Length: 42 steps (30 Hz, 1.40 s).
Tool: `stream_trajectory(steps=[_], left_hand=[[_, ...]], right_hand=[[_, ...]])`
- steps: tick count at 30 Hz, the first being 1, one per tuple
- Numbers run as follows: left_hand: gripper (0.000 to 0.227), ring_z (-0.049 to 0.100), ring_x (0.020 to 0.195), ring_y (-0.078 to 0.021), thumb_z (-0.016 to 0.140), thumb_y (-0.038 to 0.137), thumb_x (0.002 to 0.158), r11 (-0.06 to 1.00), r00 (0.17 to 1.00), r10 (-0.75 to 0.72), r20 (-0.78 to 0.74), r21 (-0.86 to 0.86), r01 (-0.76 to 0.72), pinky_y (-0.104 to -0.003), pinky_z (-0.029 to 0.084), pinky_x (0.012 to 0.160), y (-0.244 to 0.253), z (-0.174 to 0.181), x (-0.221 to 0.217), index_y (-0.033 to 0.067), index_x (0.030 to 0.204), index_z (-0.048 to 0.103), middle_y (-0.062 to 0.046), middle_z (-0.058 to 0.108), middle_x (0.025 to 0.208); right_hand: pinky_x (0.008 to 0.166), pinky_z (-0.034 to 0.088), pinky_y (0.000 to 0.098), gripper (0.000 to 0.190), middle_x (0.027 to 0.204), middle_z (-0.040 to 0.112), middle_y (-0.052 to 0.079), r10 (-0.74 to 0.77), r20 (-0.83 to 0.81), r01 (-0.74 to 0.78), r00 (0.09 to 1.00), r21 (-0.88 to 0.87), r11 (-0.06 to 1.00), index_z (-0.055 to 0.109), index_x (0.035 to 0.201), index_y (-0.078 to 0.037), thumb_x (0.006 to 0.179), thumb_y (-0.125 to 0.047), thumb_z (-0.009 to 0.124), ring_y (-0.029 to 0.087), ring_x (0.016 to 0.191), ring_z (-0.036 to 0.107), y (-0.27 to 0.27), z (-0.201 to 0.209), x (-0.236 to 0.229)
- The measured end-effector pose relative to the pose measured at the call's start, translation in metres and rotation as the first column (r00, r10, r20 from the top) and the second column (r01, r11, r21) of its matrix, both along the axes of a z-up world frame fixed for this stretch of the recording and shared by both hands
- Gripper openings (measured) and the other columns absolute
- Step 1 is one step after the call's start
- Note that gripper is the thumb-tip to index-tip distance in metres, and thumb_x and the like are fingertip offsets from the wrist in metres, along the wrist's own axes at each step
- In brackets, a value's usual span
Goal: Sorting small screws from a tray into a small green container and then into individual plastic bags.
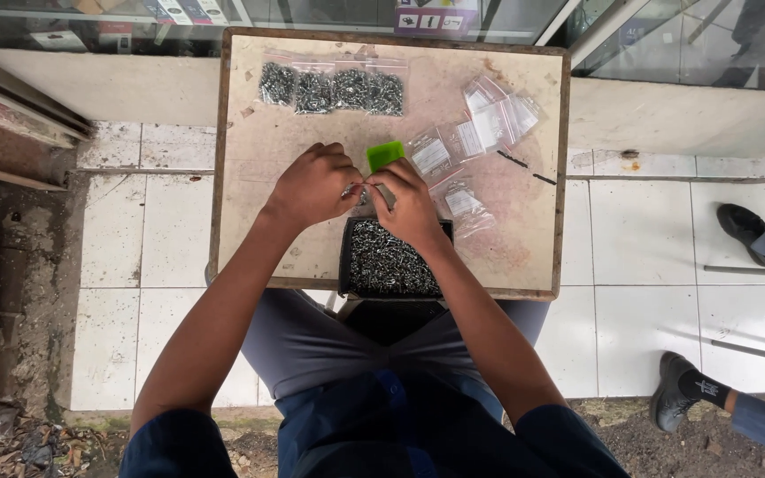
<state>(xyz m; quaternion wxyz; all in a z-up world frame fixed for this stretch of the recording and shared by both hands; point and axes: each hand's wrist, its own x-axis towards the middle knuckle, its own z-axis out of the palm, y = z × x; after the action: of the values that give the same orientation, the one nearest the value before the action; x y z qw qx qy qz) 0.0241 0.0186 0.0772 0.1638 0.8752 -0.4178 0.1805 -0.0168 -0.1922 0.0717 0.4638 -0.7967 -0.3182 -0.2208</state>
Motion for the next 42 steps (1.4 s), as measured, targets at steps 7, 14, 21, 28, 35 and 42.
stream_trajectory(steps=[7, 14, 21, 28, 35, 42], left_hand=[[0.01, 0.065, 0.073, -0.0223, 0.083, 0.017, 0.076, 0.994, 0.998, 0.025, -0.061, 0.108, -0.018, -0.039, 0.058, 0.072, -0.002, 0.015, -0.003, 0.0129, 0.071, 0.075, -0.002, 0.062, 0.062], [0.013, 0.065, 0.076, -0.0213, 0.079, 0.014, 0.079, 0.99, 0.998, 0.006, -0.06, 0.139, 0.002, -0.038, 0.057, 0.074, 0.0, 0.019, -0.008, 0.0117, 0.07, 0.071, -0.002, 0.062, 0.063], [0.006, 0.07, 0.079, -0.0205, 0.079, 0.013, 0.087, 0.98, 0.989, 0.047, -0.143, 0.198, -0.018, -0.037, 0.06, 0.075, 0.011, 0.036, -0.013, 0.0118, 0.08, 0.079, -0.004, 0.07, 0.069], [0.005, 0.072, 0.079, -0.0205, 0.081, 0.013, 0.088, 0.959, 0.981, 0.103, -0.165, 0.277, -0.054, -0.036, 0.062, 0.075, 0.025, 0.038, -0.016, 0.0111, 0.083, 0.081, -0.006, 0.073, 0.071], [0.008, 0.07, 0.083, -0.0197, 0.077, 0.013, 0.089, 0.969, 0.99, 0.08, -0.118, 0.241, -0.05, -0.035, 0.061, 0.079, 0.03, 0.033, -0.018, 0.0112, 0.081, 0.079, -0.004, 0.071, 0.071], [0.007, 0.069, 0.087, -0.0205, 0.081, 0.016, 0.087, 0.981, 0.997, 0.068, -0.036, 0.182, -0.061, -0.036, 0.059, 0.08, 0.038, 0.038, -0.022, 0.0113, 0.081, 0.079, -0.004, 0.072, 0.073]], right_hand=[[0.081, 0.057, 0.0433, 0.012, 0.092, 0.06, 0.005, -0.02, 0.005, 0.02, 1.0, -0.047, 0.999, 0.07, 0.099, -0.005, 0.098, 0.007, 0.07, 0.028, 0.089, 0.066, 0.001, -0.01, 0.003], [0.079, 0.057, 0.0423, 0.011, 0.091, 0.058, 0.005, -0.007, 0.025, 0.008, 1.0, -0.049, 0.999, 0.069, 0.099, -0.006, 0.099, 0.005, 0.069, 0.027, 0.09, 0.065, 0.002, 0.003, -0.001], [0.077, 0.056, 0.0437, 0.011, 0.089, 0.057, 0.006, -0.015, 0.028, 0.016, 1.0, -0.049, 0.999, 0.069, 0.098, -0.004, 0.098, 0.007, 0.07, 0.028, 0.088, 0.064, 0.004, 0.007, -0.003], [0.08, 0.057, 0.0416, 0.011, 0.091, 0.059, 0.004, -0.012, 0.038, 0.014, 0.999, -0.062, 0.998, 0.07, 0.099, -0.007, 0.097, 0.004, 0.072, 0.027, 0.089, 0.065, 0.001, -0.005, -0.001], [0.079, 0.057, 0.0426, 0.012, 0.09, 0.06, 0.005, -0.008, 0.054, 0.011, 0.998, -0.042, 0.999, 0.071, 0.099, -0.006, 0.097, 0.005, 0.072, 0.027, 0.087, 0.065, 0.003, 0.008, -0.005], [0.08, 0.057, 0.0404, 0.011, 0.09, 0.061, 0.004, -0.014, 0.059, 0.017, 0.998, -0.042, 0.999, 0.072, 0.1, -0.007, 0.097, 0.004, 0.072, 0.026, 0.088, 0.065, 0.004, 0.003, -0.004]])
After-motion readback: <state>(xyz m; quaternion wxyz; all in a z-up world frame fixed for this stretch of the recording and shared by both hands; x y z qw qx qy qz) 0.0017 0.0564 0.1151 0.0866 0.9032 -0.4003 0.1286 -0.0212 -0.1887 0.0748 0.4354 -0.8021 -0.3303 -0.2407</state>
